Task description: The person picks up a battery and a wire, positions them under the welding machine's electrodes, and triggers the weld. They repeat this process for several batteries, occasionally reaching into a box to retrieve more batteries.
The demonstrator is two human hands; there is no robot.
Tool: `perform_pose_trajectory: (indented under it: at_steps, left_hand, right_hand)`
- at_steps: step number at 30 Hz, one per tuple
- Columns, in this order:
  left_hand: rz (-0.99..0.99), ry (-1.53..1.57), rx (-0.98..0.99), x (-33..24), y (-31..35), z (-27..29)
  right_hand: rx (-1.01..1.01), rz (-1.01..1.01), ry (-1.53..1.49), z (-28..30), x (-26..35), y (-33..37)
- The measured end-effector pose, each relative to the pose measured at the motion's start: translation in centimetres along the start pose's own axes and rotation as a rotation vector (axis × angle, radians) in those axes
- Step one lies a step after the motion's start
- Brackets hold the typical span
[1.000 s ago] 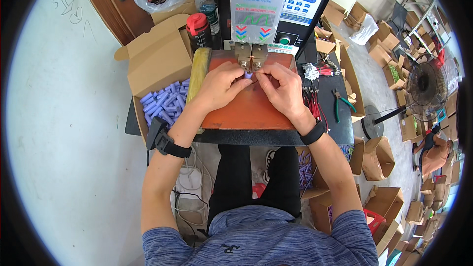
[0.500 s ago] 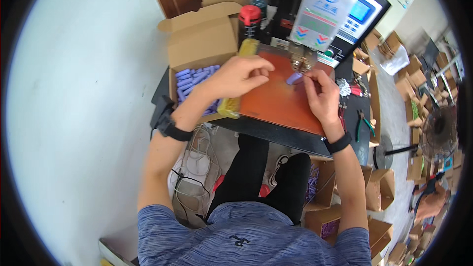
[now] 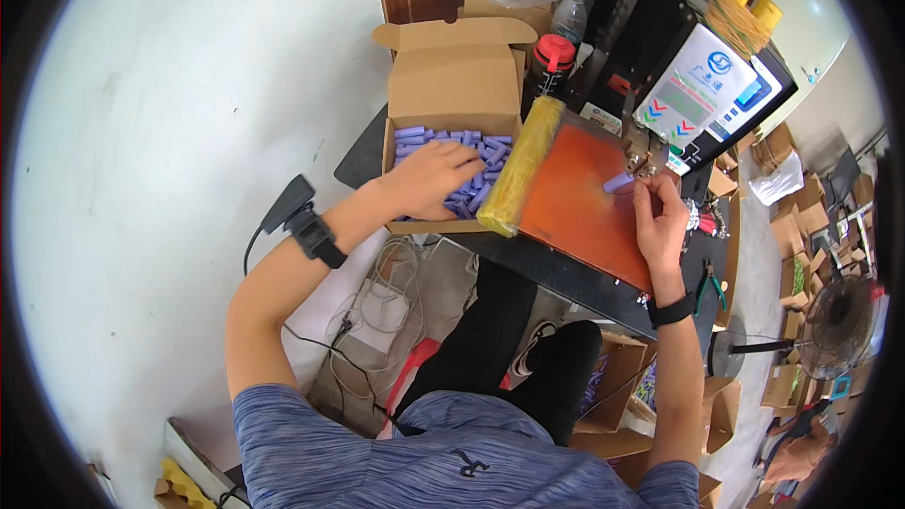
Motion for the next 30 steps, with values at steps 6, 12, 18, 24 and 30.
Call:
perform_pose_trajectory:
  at_steps: [6, 12, 18, 24, 30]
  left_hand:
    - [0.076, -0.16, -0.02, 0.8, -1.9, -2.8]
    - [0.081, -0.117, 0.179, 1.4, -2.1, -3.5]
    - [-0.007, -0.128, 0.309, 0.7, -3.2, -4.6]
    - [-0.024, -0.134, 0.321, 0.0, -3.2, -4.8]
    - [0.024, -0.121, 0.442, 0.1, -4.8, -5.6]
  right_hand:
    - [0.002, -0.05, 0.003, -0.1, -0.4, 0.2]
    - [0.023, -0.067, 0.014, -0.1, -0.6, 0.3]
    - [0.033, -0.09, 0.004, -0.4, -0.4, 0.3]
    - [0.017, -0.058, -0.024, -0.3, -0.4, 0.3]
    - [0.045, -0.113, -0.037, -0.5, -1.5, 0.5]
Point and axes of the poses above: each hand's wrist, its own y-axis away from the middle knuckle, its own z-axis out of the back of the hand, x = y × z, the point moved 8 cm from there along -y, towards the middle knuckle, and after that the axes turned 8 degrees about -y, right-handed, at the moved point
